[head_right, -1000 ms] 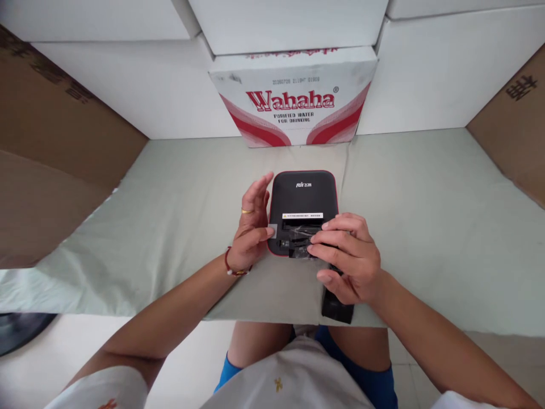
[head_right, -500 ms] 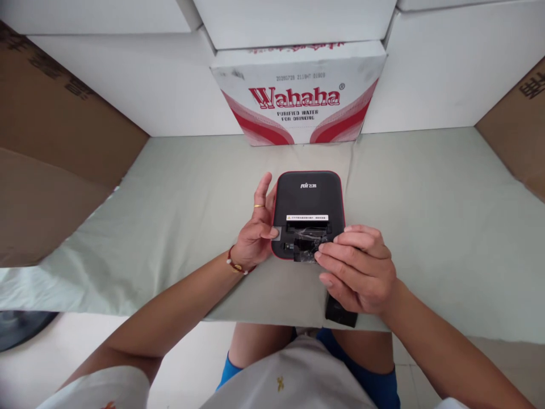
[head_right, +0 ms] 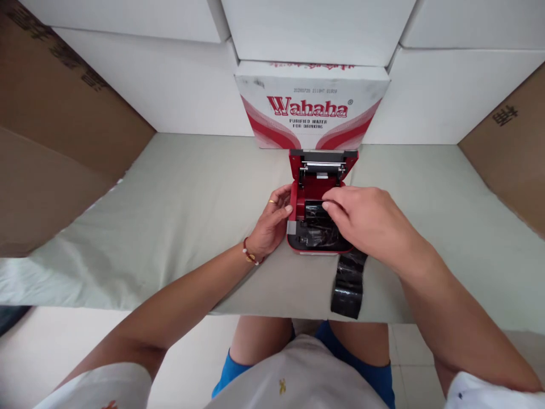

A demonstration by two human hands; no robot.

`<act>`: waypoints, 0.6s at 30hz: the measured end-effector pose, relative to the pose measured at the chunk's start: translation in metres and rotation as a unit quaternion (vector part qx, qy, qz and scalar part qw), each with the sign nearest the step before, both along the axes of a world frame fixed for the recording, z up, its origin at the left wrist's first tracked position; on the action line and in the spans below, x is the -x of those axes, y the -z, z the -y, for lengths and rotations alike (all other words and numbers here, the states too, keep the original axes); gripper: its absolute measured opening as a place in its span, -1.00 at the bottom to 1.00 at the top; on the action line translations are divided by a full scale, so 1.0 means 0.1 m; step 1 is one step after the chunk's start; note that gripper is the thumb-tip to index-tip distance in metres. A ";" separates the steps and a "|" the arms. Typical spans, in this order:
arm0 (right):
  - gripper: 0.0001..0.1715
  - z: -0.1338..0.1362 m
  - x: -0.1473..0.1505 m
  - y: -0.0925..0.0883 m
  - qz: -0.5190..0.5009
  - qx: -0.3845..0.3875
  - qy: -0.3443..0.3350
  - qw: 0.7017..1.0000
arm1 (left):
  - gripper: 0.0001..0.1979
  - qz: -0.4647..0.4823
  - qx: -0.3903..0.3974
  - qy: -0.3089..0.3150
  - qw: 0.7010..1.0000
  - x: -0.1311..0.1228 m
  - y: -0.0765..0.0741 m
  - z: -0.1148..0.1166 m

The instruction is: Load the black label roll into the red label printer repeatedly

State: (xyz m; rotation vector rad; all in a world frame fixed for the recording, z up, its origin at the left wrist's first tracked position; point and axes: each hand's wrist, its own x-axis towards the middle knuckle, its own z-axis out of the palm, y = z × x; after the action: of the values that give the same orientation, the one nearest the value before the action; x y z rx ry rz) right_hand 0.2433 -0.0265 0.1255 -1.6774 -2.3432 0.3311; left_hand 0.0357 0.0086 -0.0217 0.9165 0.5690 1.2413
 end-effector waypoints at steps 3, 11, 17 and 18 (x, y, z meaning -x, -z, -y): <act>-0.62 -0.29 0.23 -0.01 0.233 0.079 0.015 0.969 | -0.41 -0.004 0.008 0.000 1.000 0.00 -0.01 0.00; -0.62 -0.46 0.41 0.08 0.302 0.146 -0.012 0.942 | -0.36 -0.029 -0.019 0.010 0.999 0.00 0.04 -0.03; -0.57 -0.03 -0.09 -0.22 0.089 0.021 -0.031 0.995 | -0.36 -0.031 -0.017 0.006 0.999 0.00 0.05 -0.04; -0.55 0.06 -0.28 -0.27 0.037 -0.002 -0.031 0.999 | -0.36 -0.030 -0.015 0.007 0.999 0.00 0.05 -0.04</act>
State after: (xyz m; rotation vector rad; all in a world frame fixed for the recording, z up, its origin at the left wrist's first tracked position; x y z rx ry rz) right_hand 0.2709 -0.0325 0.1525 -1.6459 -2.4520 0.2800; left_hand 0.0354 0.0128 -0.0271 0.9837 0.5914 1.2170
